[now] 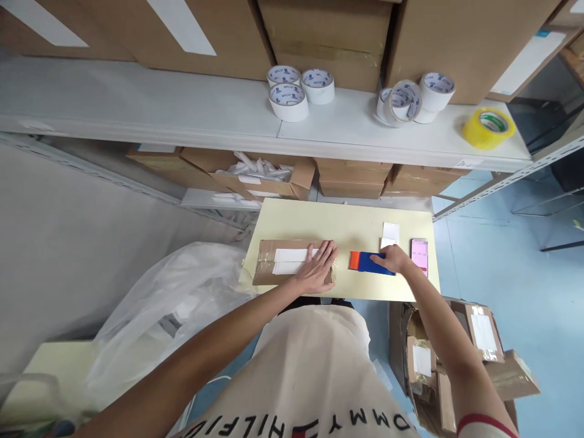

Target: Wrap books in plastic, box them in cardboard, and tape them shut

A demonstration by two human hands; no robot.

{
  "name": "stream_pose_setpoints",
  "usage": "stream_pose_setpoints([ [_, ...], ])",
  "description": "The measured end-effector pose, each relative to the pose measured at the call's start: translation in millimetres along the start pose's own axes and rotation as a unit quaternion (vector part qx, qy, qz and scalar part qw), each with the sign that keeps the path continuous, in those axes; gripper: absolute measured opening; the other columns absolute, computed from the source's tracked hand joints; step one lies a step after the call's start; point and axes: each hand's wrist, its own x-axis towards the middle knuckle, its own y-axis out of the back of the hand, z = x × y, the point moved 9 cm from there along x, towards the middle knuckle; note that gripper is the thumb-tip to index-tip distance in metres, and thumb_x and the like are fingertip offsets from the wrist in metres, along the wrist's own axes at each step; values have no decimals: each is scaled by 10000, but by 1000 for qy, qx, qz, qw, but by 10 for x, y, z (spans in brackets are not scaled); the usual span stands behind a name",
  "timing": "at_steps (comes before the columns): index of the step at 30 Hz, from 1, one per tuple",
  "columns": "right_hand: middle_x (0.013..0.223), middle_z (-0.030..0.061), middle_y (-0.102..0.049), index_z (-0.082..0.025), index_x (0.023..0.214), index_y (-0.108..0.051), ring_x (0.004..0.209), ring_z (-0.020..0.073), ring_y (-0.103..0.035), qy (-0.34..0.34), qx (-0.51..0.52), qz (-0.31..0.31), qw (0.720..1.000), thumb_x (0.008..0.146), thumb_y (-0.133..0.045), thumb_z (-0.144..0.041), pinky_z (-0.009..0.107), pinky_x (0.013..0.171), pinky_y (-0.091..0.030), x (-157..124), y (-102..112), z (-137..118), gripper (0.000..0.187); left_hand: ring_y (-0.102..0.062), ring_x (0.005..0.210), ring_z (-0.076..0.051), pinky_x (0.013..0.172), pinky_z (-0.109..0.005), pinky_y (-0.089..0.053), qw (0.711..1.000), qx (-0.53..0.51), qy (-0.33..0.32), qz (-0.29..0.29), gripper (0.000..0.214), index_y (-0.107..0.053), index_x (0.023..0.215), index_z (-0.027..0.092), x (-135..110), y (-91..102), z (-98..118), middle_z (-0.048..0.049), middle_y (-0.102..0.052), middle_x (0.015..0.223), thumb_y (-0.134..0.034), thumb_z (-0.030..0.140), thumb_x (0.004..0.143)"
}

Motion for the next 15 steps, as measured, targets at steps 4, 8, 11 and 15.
stream_pose_setpoints([
  [4,939,204,-727,-112,932,-728,880,283,-689,-70,-113,29,991,895,-525,-492,325,701,-471,82,-119,-568,432,-91,1480,-449,1116,-709,-85,1000,29,-2,1,627,-545,1352,169,-1,58,109,-168,-198,1622,-590,432,784],
  [8,962,210,-727,-119,981,-709,915,299,-703,-96,-114,64,987,945,-469,-468,348,745,-475,50,-271,-661,425,-106,1475,-452,1094,-740,-106,1000,20,15,-11,614,-576,1325,181,48,42,91,-160,-246,1609,-623,416,759],
  [11,931,176,-729,-143,1034,-668,894,277,-706,-147,-42,147,977,974,-358,-540,317,720,-463,-140,-340,-332,507,-95,1487,-427,1114,-712,-87,1000,-4,-2,19,807,-399,1480,218,31,61,26,-162,-157,1632,-641,475,754],
  [15,994,144,-714,-129,1116,-599,953,250,-678,-175,60,165,969,959,-415,-339,298,755,-458,-233,-772,-60,321,-116,1492,-405,1151,-640,-100,997,-28,-2,75,954,-240,1547,207,-208,104,-213,-198,-108,1633,-628,590,764],
])
